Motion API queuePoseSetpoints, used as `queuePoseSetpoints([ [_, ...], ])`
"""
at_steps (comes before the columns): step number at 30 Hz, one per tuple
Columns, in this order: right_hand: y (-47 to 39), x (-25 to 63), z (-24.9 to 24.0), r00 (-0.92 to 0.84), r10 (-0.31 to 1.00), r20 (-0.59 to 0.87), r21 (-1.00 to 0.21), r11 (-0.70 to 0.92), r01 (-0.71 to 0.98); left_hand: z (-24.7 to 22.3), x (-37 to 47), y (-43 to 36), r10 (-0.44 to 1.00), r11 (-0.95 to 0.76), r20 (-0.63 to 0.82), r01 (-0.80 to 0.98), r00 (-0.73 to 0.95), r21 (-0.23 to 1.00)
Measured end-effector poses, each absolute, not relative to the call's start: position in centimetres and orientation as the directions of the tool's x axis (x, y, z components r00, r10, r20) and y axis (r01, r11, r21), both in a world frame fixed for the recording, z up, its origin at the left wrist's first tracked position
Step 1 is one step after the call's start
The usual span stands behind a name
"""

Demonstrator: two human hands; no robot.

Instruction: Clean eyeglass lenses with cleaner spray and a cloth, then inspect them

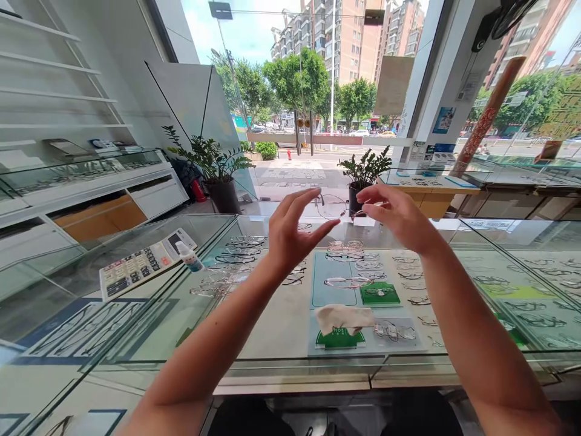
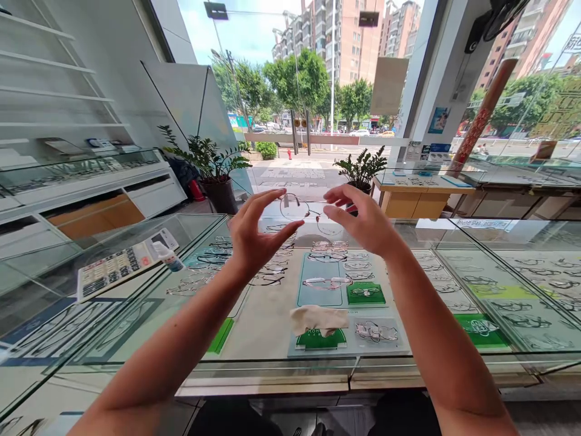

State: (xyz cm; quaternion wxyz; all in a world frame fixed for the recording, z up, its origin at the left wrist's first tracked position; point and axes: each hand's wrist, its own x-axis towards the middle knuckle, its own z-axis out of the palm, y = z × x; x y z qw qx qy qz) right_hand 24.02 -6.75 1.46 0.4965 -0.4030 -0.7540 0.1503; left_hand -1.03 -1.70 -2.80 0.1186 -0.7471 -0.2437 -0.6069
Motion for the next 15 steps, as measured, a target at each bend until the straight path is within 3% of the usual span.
queuePoseSetpoints([
  [6,-7.1,23.2,2.9,0.060,0.478,0.876,-0.370,0.589,0.718,1.4,0.9,-0.6,0.154,-0.855,0.984,0.486,-0.093,0.180],
  [15,-6.2,21.0,1.9,0.069,0.437,0.897,-0.332,0.562,0.757,0.1,0.1,0.8,0.149,-0.825,0.983,0.534,-0.105,0.182],
])
